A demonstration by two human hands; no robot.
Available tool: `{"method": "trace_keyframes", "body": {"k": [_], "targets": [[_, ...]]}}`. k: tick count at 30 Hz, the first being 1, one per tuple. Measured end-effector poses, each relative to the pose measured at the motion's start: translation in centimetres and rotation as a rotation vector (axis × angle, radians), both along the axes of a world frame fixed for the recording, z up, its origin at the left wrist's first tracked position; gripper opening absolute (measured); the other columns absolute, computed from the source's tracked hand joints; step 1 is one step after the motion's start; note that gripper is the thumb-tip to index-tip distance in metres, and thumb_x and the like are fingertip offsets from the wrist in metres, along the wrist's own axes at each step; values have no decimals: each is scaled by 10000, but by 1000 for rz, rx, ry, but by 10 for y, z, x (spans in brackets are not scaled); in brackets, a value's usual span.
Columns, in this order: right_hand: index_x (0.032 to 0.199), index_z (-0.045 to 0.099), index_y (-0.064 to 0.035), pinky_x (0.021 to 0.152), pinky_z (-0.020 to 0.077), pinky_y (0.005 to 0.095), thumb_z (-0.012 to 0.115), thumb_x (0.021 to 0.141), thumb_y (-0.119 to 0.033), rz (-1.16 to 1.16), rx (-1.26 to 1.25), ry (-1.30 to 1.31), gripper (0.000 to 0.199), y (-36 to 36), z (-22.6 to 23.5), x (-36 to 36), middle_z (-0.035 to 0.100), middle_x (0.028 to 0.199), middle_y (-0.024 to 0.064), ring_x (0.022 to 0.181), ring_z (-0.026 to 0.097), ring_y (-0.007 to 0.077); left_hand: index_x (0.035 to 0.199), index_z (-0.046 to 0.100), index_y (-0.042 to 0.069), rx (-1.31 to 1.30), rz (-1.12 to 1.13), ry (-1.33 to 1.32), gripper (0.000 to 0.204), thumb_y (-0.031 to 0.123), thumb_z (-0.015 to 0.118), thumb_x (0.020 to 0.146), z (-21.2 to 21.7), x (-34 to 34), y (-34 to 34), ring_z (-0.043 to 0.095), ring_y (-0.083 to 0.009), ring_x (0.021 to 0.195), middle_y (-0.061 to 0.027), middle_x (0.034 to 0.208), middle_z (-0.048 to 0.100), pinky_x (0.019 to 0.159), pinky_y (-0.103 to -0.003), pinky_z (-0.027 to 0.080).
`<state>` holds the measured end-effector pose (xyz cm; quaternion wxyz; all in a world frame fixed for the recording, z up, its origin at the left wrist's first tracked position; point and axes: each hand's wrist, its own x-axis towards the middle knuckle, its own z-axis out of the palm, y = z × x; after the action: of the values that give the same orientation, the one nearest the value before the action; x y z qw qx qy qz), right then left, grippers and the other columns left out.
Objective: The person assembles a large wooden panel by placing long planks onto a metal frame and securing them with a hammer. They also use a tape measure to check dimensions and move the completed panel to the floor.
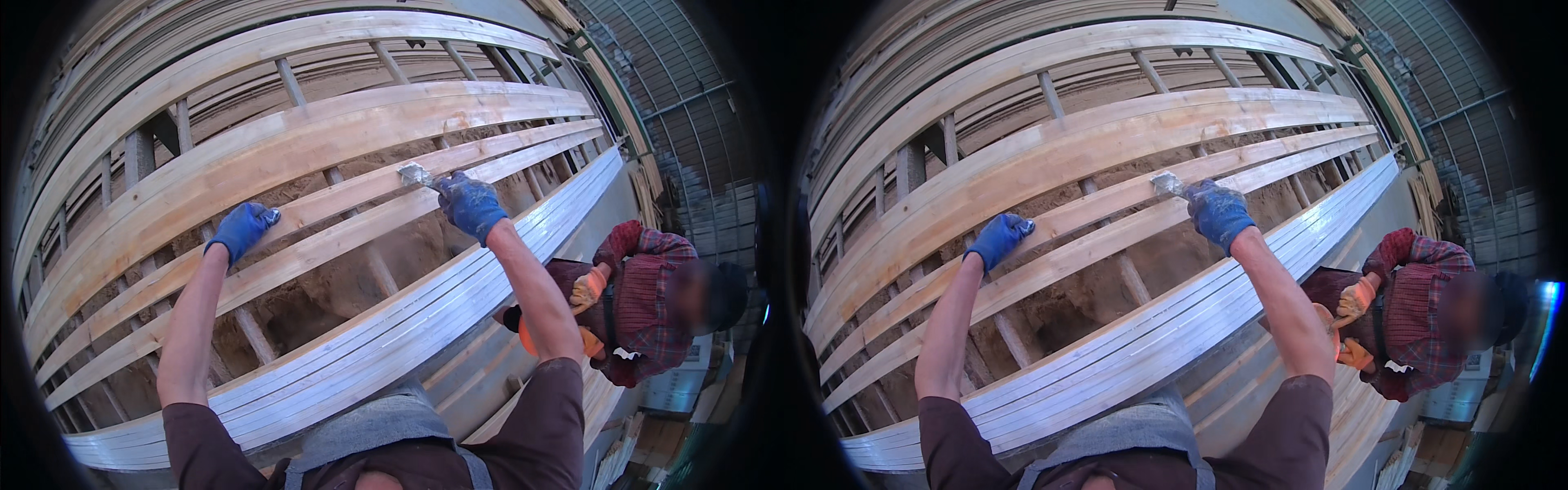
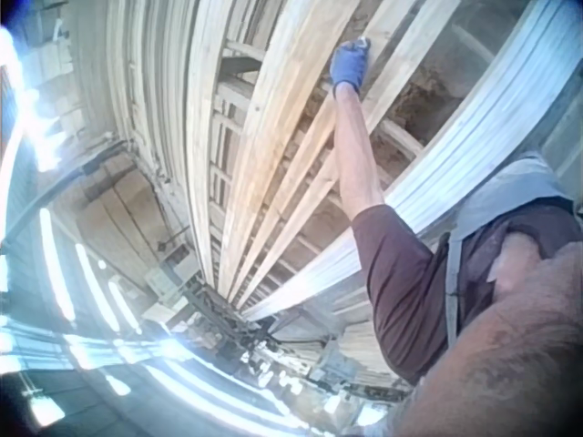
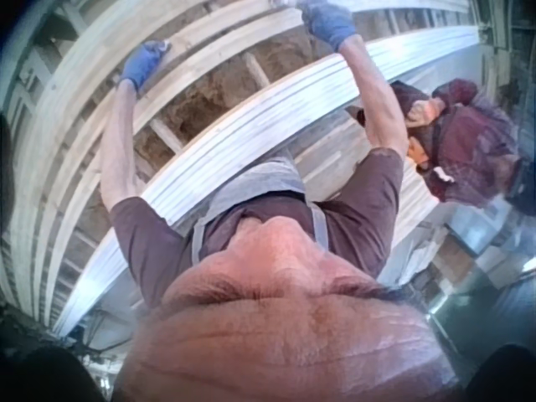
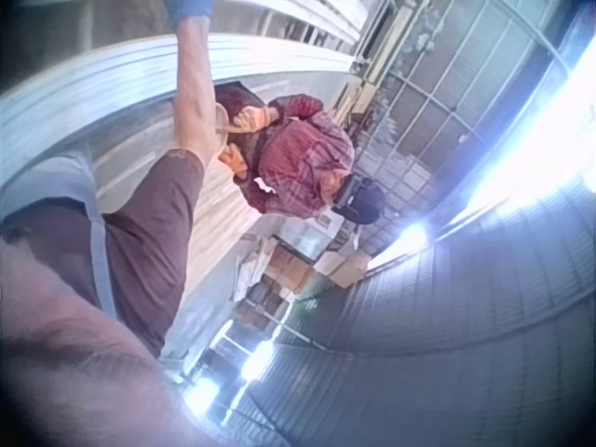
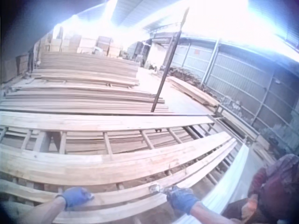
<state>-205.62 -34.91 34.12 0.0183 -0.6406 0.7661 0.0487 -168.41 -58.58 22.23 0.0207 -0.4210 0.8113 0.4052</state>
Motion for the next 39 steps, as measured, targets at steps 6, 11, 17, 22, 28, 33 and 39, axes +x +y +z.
{"method": "trace_keyframes", "body": {"k": [6,11,17,22,28,33,39], "targets": [[1228,640,-212,716,539,494,633,885,-212,12,155,74,343,21,14,1,629,974,146,837,673,357,869,691,46,25,13,-69,438,461,584,957,8,1,-1,658,-346,846,-213,891,687,798,-420,485],[1157,650,-213,725,537,488,617,873,-202,-15,-175,4,287,3,23,-13,633,908,141,843,666,355,782,644,27,54,-22,8,438,423,595,964,1,2,-6,548,-253,712,-160,751,608,714,-392,451],[1184,653,-223,681,552,488,613,879,-186,-35,-97,64,310,26,-36,9,641,942,151,766,671,366,697,576,24,115,-15,64,422,336,621,977,-8,2,-6,381,-111,623,-22,602,456,616,-345,400],[1279,623,-284,623,549,477,621,875,-144,-15,-74,77,428,38,-13,28,640,958,156,720,669,346,797,662,23,79,-7,-26,481,471,589,956,-4,6,-6,540,-301,672,-216,746,616,717,-415,457],[1217,641,-235,664,547,498,596,893,-176,34,-23,34,332,-7,-5,10,648,925,159,773,675,372,818,671,42,8,-29,-35,475,482,563,960,-1,1,-2,632,-370,792,-227,830,659,759,-438,475],[1221,636,-230,676,554,484,578,912,-205,115,213,143,316,21,12,6,651,973,152,806,690,353,831,670,52,-3,-38,-85,476,496,555,959,4,2,-1,631,-365,811,-217,851,664,771,-438,473],[1184,676,-237,750,550,491,610,918,-281,83,-32,64,277,-29,38,-27,663,964,137,857,679,355,797,642,21,-17,-19,8,434,402,568,992,-3,3,-2,486,-233,635,-175,697,596,677,-389,442]]}}
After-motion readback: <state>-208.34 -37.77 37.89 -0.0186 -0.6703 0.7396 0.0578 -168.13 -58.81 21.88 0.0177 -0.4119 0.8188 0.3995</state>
